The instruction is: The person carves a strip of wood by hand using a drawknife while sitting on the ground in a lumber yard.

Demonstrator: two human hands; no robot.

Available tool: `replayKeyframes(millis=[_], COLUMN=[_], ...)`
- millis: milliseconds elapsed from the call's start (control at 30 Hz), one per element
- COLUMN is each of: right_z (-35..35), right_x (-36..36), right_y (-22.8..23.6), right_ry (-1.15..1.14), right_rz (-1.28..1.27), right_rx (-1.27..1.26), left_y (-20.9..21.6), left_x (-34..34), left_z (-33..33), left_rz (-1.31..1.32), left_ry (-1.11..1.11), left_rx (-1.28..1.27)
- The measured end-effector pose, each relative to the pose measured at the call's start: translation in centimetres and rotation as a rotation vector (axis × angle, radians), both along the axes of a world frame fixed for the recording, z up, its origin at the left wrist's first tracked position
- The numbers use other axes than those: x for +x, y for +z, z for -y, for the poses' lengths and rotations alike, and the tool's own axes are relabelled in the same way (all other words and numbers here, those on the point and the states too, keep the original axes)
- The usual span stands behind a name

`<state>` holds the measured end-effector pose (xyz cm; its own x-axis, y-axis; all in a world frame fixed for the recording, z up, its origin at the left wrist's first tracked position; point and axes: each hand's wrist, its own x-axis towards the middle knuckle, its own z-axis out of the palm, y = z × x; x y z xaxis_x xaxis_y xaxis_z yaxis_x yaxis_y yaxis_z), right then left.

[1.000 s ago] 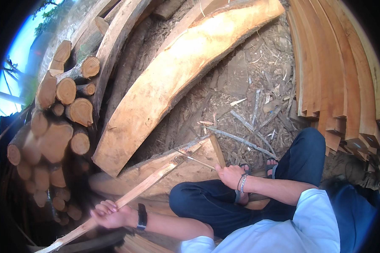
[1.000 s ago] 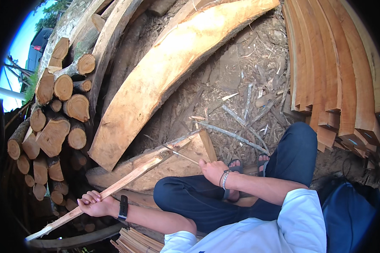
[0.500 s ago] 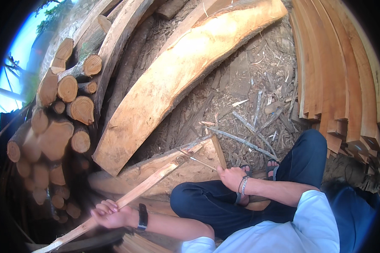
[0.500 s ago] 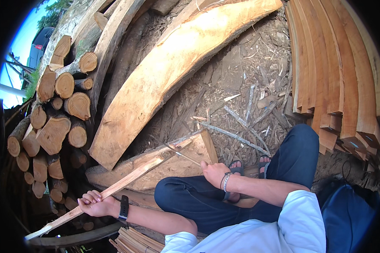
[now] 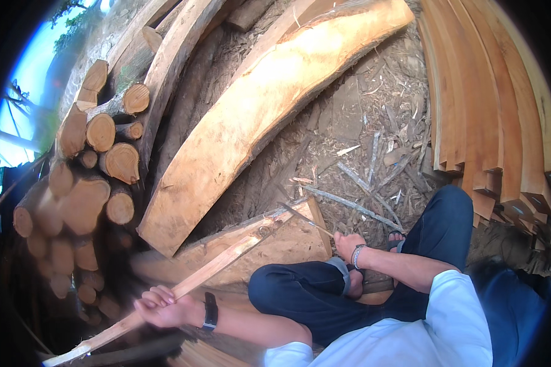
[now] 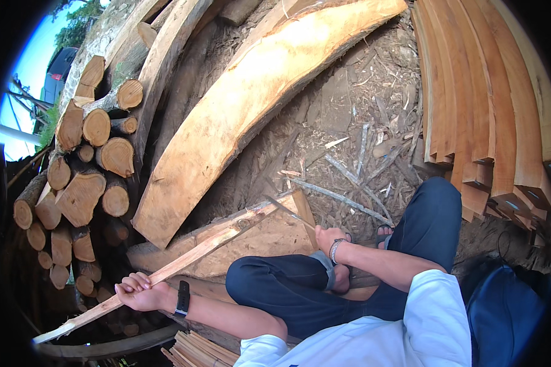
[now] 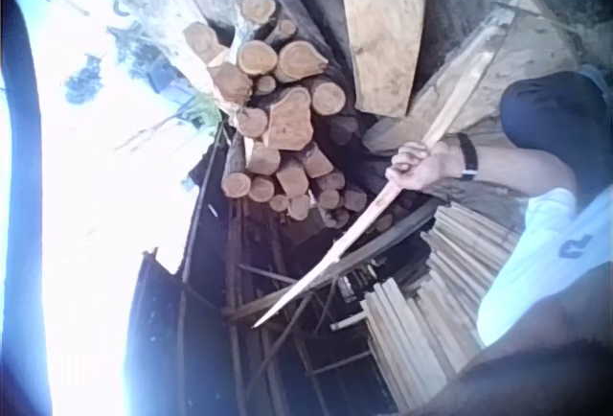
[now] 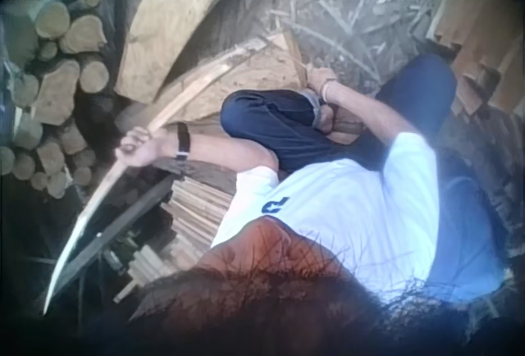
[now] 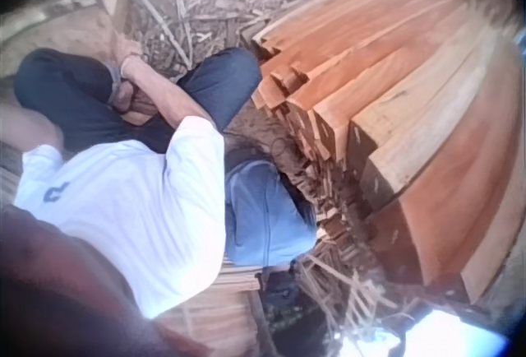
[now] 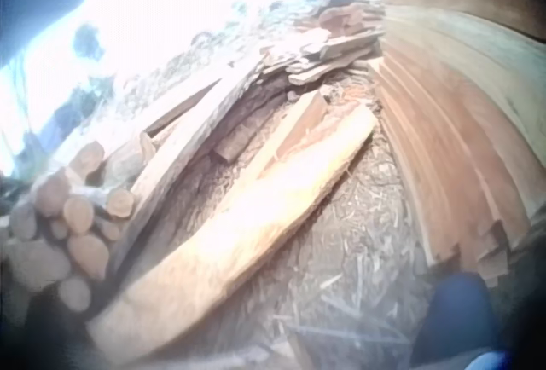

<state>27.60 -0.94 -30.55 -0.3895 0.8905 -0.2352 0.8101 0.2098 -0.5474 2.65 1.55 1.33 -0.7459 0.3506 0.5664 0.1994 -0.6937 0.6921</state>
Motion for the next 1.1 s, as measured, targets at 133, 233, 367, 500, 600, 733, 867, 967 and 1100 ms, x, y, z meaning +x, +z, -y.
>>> replayKeyframes(millis=[133, 233, 367, 500, 600, 733, 867, 967, 1100], right_z=[-0.2, 0.1, 0.0, 0.3, -0.1, 0.3, 0.7, 0.4, 0.4], right_x=[-0.8, -0.6, -0.7, -0.3, 0.0, -0.3, -0.1, 0.1, -0.2], right_y=[8.3, 6.5, 6.3, 9.4, 4.9, 9.8, 0.1, 2.8, 8.2], right_ry=[0.116, 0.122, 0.121, 0.148, 0.098, 0.140, -0.016, 0.041, 0.136], right_rz=[-0.019, -0.013, -0.015, -0.030, -0.035, -0.039, 0.035, 0.068, -0.023], right_rx=[0.055, 0.076, 0.029, 0.043, 0.058, 0.038, 0.028, 0.000, 0.035], left_y=[0.0, 0.1, -0.2, 0.0, 0.1, 0.1, 0.1, -0.1, 0.1], left_x=[-0.7, -0.3, -1.5, -1.5, -0.7, -1.7, -0.5, -1.2, -0.9], left_z=[0.9, 0.8, 1.1, 1.2, 0.5, 1.2, 0.5, 0.9, 0.9], left_rz=[-0.034, -0.025, -0.014, 0.021, 0.040, 0.014, 0.015, -0.019, -0.013], left_ry=[-0.004, -0.020, -0.046, 0.017, 0.046, 0.038, 0.031, 0.001, -0.015], left_rx=[-0.002, -0.005, 0.007, 0.003, -0.013, 0.002, -0.008, -0.008, -0.006])
